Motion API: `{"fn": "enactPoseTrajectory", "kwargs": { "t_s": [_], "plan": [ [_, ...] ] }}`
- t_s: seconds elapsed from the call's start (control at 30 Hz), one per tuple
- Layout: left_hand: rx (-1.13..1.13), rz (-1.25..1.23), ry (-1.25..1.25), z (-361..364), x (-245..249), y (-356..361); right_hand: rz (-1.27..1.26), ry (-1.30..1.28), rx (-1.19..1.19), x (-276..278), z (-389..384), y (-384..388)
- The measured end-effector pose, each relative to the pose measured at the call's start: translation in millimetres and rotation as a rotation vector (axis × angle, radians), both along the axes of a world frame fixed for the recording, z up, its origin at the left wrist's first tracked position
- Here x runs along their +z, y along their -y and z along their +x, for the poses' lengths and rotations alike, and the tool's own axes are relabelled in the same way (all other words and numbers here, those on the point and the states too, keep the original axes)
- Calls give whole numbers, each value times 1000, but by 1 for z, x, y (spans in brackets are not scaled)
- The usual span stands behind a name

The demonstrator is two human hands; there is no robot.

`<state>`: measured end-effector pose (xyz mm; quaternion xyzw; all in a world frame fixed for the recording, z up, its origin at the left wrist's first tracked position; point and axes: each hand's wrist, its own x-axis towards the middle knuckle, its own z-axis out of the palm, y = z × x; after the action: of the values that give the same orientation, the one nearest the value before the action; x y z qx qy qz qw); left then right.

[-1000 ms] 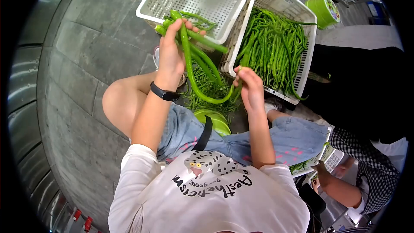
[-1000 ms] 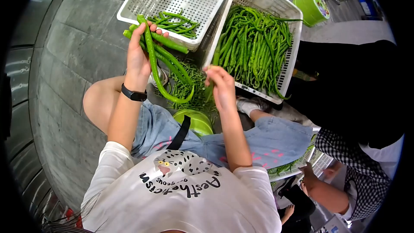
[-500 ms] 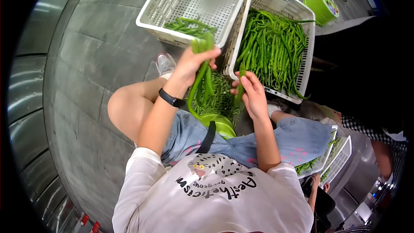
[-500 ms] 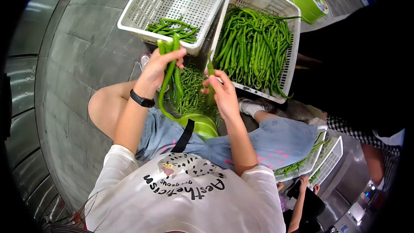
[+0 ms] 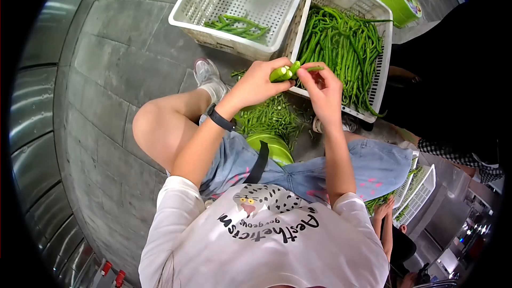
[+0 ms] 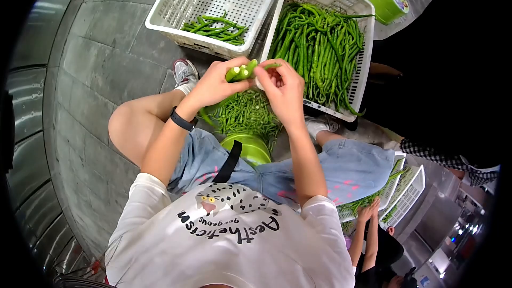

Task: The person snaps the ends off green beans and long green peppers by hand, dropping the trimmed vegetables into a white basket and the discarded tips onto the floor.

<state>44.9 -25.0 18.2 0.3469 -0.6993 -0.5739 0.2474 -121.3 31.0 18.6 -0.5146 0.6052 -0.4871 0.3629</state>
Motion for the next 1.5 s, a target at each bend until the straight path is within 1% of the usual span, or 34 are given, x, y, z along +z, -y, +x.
{"fn": "enactPoseTrajectory", "kwargs": {
  "t_s": [0.07,0.17,0.27,0.37,0.47,0.53,0.63,0.67,0.7,0.73,0.77,0.8,0.83,0.87,0.9,0.93,0.97,1.0,1.07,1.1,1.13,1.17,1.2,1.23,1.27,1.33,1.4,1.5],
  "plan": [
    [-19,-74,14,6,4,4,131,101,84,12,-3,1],
    [27,-109,-15,12,13,5,178,322,182,19,1,6],
    [30,-118,-48,16,13,5,174,344,232,16,3,9],
    [-14,-97,-57,19,11,5,231,595,240,8,-1,10],
    [-62,-50,-76,19,14,4,303,730,243,7,-4,7],
    [-89,-46,-103,18,11,5,306,819,267,2,-9,4],
    [-111,-94,-161,16,12,5,327,973,264,-3,-10,1],
    [-107,4,-190,15,13,4,337,1027,256,-3,-10,0],
    [-103,101,-219,16,14,3,349,1020,207,0,-7,-1],
    [-98,200,-246,16,14,2,376,949,186,-1,-6,-1],
    [-44,337,-313,16,13,1,402,878,164,-3,-5,-1],
    [15,370,-322,18,11,4,426,808,140,-5,-4,-1],
    [57,371,-402,20,10,9,444,531,165,-5,-1,-3],
    [97,372,-485,21,9,14,468,309,249,-16,-3,-6],
    [137,429,-581,23,13,16,443,46,326,-26,-2,-11],
    [200,460,-600,25,21,18,415,-220,399,-35,0,-16],
    [217,474,-635,29,20,21,440,-419,509,-42,-1,-18],
    [235,489,-669,32,19,23,462,-469,512,-39,-5,-20],
    [241,505,-686,34,21,25,502,-372,347,-44,-22,-14],
    [246,494,-673,33,20,25,321,-424,202,-57,-36,-10],
    [252,484,-660,33,20,24,268,-507,61,-74,-53,1],
    [243,484,-638,32,19,23,208,-672,-44,-92,-71,10],
    [232,479,-616,31,18,22,229,-889,-67,-92,-80,14],
    [221,468,-596,29,17,23,316,-992,29,-105,-94,21],
    [204,459,-586,28,16,24,429,-1161,99,-120,-103,27],
    [203,470,-582,27,19,25,361,-1370,230,-151,-123,34],
    [213,467,-579,28,21,25,140,-1597,342,-154,-140,37],
    [203,464,-580,28,19,25,-127,-1492,533,-147,-169,48]
  ]
}}
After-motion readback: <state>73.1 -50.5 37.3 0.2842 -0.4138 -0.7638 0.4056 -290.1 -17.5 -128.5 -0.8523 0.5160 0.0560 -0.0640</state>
